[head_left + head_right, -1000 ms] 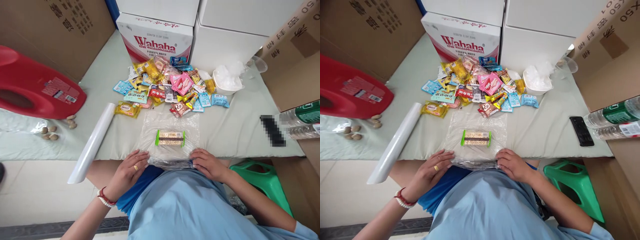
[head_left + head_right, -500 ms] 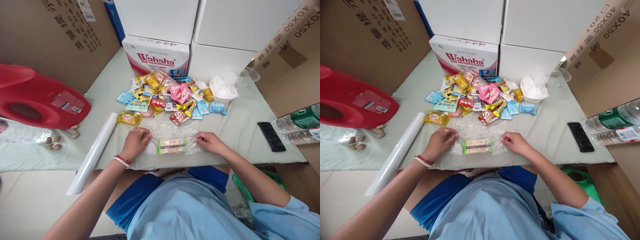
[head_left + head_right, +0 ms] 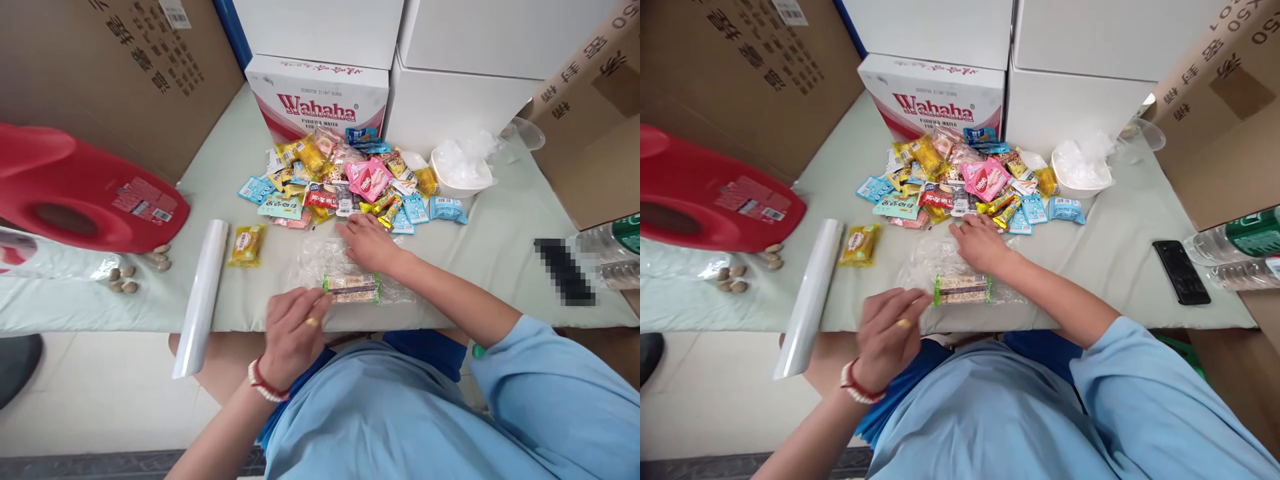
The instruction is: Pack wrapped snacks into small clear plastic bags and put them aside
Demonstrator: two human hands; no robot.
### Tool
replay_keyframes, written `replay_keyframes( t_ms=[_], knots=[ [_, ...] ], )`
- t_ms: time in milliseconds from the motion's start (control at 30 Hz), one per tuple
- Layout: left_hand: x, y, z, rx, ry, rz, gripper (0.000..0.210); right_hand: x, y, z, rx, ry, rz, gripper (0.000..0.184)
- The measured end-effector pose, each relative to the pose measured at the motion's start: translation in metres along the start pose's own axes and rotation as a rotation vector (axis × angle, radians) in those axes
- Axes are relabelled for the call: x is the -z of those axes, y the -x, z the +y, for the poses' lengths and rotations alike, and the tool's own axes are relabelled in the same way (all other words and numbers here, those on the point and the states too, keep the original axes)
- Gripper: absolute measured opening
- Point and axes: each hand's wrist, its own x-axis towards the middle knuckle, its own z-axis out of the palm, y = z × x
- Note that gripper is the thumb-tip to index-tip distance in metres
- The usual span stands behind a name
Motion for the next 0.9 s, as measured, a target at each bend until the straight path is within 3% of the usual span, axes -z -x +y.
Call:
replay_keyframes(
  t_ms=[100, 167, 233, 367, 533, 633, 733, 800, 900],
  knots=[
    [-0.029, -0.009, 0.007, -0.049, -0.065, -0.221, 0.036, -0.004, -0.019, 0.001, -0.050, 0.016, -0.125, 0.041],
    [-0.044, -0.014, 0.003, 0.002, -0.090, -0.303, 0.034, 0.000, -0.023, 0.001, -0.085, 0.001, -0.192, 0.026],
    [-0.052, -0.016, -0.002, 0.034, -0.083, -0.330, 0.034, 0.008, -0.023, -0.002, -0.080, 0.006, -0.205, 0.023],
    [-0.053, -0.010, 0.001, 0.099, -0.150, -0.288, 0.035, 0.028, -0.008, -0.016, 0.000, 0.069, -0.168, 0.027],
    [-0.054, -0.009, 0.006, 0.153, -0.159, -0.301, 0.031, 0.034, 0.032, -0.044, 0.032, 0.060, -0.263, 0.029],
    [-0.053, -0.006, -0.002, 0.203, 0.047, -0.284, 0.027, 0.018, 0.058, -0.059, 0.082, -0.023, -0.313, 0.034],
    [-0.045, 0.005, -0.017, 0.262, 0.439, -0.240, 0.028, -0.005, 0.073, -0.065, 0.073, -0.059, -0.327, 0.048],
    [-0.038, 0.014, -0.030, 0.384, 0.646, -0.174, 0.022, -0.014, 0.076, -0.068, 0.096, -0.039, -0.329, 0.054],
    [-0.028, 0.016, -0.046, 0.690, 0.622, 0.008, 0.022, -0.016, 0.075, -0.073, 0.137, 0.014, -0.336, 0.059]
  ],
)
